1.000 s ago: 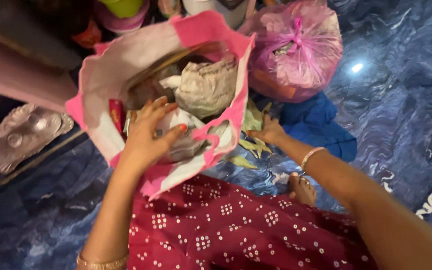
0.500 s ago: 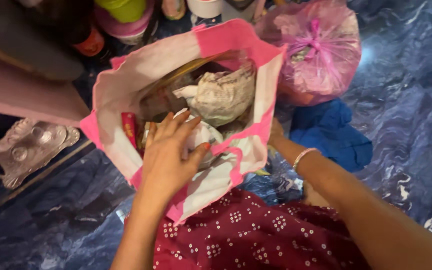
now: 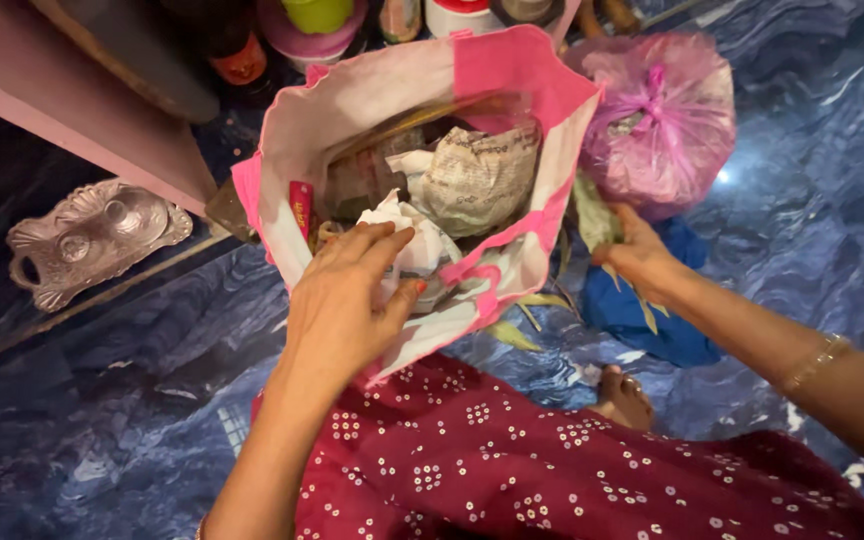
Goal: The person sits on the floor and transfers various items, including paper-wrapped bundles and small packages, from a pink and white reusable tote bag into a pink plastic bag. They then tie the plastic bag closed.
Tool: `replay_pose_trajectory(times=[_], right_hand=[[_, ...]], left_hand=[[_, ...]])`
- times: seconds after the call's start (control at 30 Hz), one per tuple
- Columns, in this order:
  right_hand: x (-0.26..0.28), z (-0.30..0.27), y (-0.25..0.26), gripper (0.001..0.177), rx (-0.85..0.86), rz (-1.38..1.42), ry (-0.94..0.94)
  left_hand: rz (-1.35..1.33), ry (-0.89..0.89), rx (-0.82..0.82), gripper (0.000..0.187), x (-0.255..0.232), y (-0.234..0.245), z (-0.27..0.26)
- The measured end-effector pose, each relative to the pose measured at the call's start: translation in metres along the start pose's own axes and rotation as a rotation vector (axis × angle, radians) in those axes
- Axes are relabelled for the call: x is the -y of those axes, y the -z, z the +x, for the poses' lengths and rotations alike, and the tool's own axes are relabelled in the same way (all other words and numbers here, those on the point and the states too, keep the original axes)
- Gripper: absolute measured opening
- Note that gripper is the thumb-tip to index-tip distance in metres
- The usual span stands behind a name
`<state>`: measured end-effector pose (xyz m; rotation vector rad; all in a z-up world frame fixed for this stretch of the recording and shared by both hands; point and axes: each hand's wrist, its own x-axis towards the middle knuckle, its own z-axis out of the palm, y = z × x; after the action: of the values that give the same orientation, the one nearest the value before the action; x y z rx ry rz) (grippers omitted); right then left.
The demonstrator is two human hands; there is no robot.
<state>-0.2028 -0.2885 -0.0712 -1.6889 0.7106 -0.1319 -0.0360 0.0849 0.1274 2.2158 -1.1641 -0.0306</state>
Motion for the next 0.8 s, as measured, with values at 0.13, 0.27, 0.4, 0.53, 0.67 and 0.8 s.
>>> replay_pose_trajectory(times=[0.13,0.27,0.4,0.53,0.67,0.8], right_hand=[[0.071,-0.034,0.032,0.063,-0.029,0.019,-0.025],[0.165,-0.070,0.046,0.063,-0.037,0.163,0.357],[0.219,-0.079,0.014,0.050,0.071,0.146,0.794],[0.239,-0.015,-0.053,0.010,0.086,-0.076,0.932],[0.261,0.030,-0.135,0.065,0.228,-0.112,1.404],[0.263,0.020,-0.139,0.070,0.390,-0.594,0.860]], left_hand=[[0.029,-0.006,-0.039,0.052,-0.002,-0.004,-0.005],[0.042,-0.017,-0.056,0.051,-0.002,-0.006,-0.006],[0.070,-0.028,-0.084,0.049,-0.006,-0.012,-0.009],[0.139,0.060,-0.047,0.051,0.006,-0.027,0.005],[-0.192,0.323,-0.249,0.081,0.039,-0.036,0.013],[-1.062,0.450,-0.489,0.072,0.078,-0.042,0.023]])
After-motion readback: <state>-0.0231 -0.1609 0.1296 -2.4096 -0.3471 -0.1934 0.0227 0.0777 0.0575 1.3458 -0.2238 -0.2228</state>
